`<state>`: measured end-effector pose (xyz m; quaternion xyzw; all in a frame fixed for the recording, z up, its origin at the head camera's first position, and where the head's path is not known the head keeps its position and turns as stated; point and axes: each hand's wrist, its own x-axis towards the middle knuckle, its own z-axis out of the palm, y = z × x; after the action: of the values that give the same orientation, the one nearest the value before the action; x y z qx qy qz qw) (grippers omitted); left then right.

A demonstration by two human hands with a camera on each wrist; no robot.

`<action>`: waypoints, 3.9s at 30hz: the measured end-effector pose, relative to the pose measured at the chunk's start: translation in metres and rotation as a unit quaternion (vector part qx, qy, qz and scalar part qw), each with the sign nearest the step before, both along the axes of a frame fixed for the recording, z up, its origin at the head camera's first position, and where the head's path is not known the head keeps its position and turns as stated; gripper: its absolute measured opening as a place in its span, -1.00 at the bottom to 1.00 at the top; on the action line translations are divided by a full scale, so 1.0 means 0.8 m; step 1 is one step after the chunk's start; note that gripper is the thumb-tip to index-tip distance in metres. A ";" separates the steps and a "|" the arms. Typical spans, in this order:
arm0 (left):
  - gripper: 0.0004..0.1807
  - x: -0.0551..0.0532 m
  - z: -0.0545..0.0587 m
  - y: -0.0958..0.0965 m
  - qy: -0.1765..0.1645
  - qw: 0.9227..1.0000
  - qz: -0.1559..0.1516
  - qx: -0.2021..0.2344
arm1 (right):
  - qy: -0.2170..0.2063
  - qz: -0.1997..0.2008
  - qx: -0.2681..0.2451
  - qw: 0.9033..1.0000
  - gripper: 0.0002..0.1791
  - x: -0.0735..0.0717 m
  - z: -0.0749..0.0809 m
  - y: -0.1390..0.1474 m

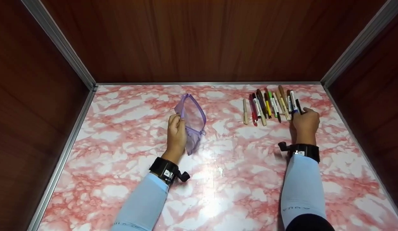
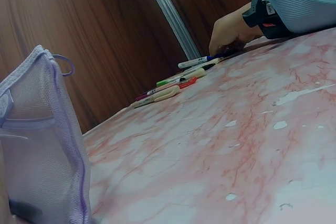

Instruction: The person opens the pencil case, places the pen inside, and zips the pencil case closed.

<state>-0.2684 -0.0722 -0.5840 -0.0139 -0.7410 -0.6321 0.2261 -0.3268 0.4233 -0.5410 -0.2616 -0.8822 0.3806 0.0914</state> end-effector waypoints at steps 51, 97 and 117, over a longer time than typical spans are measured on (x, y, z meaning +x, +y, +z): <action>-0.72 0.002 0.003 -0.001 -0.018 1.000 -0.007 0.008 | 0.201 0.017 -0.359 0.911 -0.82 -0.016 0.075 -0.107; -0.74 0.004 0.004 0.000 0.025 0.999 0.008 -0.027 | 0.151 0.461 -0.025 0.874 -0.70 0.023 0.028 -0.368; -0.72 0.006 0.005 -0.003 0.004 0.999 0.024 -0.037 | 0.101 0.274 0.040 0.956 -0.65 -0.022 0.050 -0.194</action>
<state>-0.2638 -0.0748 -0.5798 -0.0070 -0.7629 -0.5990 0.2431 -0.3444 0.2685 -0.5013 0.0335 -0.9207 0.3799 0.0826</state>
